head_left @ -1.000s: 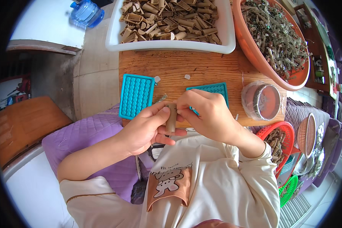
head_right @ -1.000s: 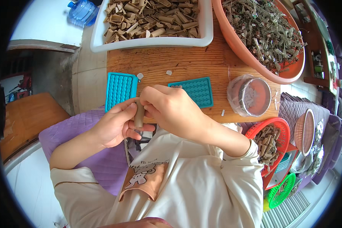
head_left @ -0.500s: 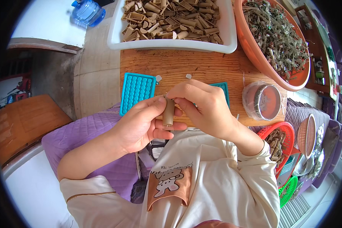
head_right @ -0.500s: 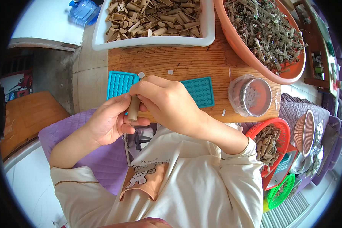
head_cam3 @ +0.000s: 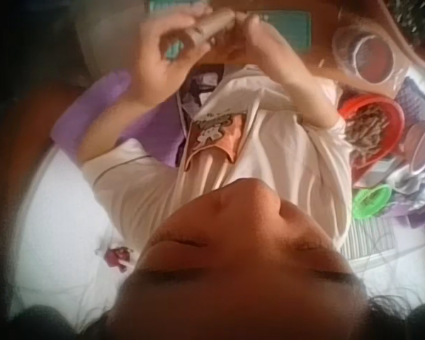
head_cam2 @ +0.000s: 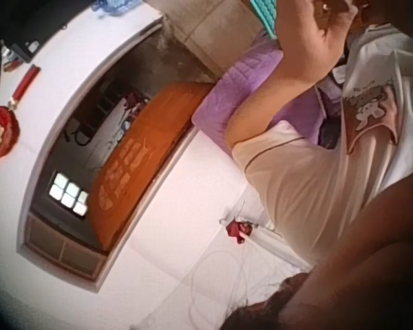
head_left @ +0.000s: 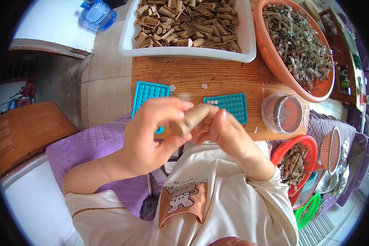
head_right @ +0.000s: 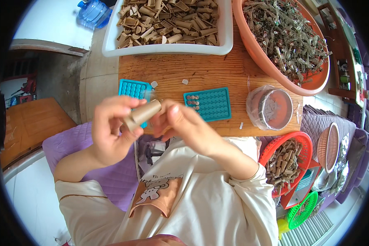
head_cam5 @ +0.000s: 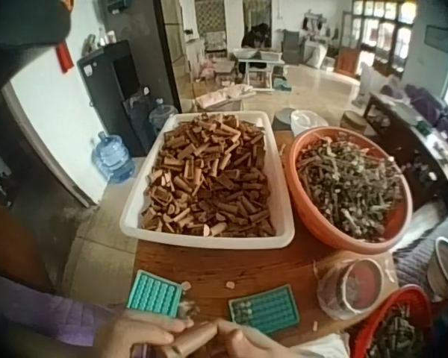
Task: The person assembles small cylindrical objects by inserting white pellets and fibrous material into hollow cardboard tubes. They pick up a tube, insert pellets from a tray, add fibrous material from a bowl, and place the finished assembly into a container.
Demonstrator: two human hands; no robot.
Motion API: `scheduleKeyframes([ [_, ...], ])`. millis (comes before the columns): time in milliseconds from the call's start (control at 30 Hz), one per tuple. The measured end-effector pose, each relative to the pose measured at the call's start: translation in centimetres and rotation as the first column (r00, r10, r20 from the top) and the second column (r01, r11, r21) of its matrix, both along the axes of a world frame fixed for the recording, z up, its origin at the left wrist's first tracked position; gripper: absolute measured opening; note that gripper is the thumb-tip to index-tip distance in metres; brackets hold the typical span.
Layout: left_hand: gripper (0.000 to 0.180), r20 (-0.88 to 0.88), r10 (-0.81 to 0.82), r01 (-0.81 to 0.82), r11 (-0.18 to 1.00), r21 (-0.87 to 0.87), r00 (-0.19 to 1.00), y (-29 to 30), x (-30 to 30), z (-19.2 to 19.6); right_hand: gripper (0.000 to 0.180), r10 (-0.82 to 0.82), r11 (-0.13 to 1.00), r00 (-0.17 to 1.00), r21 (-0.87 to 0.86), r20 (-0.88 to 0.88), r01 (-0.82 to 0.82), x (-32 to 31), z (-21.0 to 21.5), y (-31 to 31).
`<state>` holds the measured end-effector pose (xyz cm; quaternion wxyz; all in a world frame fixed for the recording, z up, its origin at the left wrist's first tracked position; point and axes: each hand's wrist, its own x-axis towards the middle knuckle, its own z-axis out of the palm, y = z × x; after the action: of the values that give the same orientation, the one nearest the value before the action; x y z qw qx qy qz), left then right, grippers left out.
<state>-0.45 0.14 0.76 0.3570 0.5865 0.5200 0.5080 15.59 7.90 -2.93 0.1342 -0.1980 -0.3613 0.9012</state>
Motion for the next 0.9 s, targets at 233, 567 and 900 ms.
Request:
scheduleKeyframes([
  [233,0.042,-0.543,0.045,0.264,0.838,0.477,0.839,-0.3,-0.2,-1.8,0.048,-0.210,0.955,0.948,0.159,-0.240,0.252,-0.9,1.1,-2.6],
  [567,0.084,-0.005,-0.355,0.341,0.903,-0.262,0.935,-0.5,0.2,0.3,0.043,-0.256,0.435,0.866,0.749,-0.430,0.500,-2.4,-1.8,-4.0],
  [900,0.072,-0.133,-0.350,0.296,0.903,-0.310,0.927,0.0,0.5,-0.1,0.039,-0.290,0.332,0.921,0.875,-0.260,0.352,0.1,-1.3,-1.6],
])
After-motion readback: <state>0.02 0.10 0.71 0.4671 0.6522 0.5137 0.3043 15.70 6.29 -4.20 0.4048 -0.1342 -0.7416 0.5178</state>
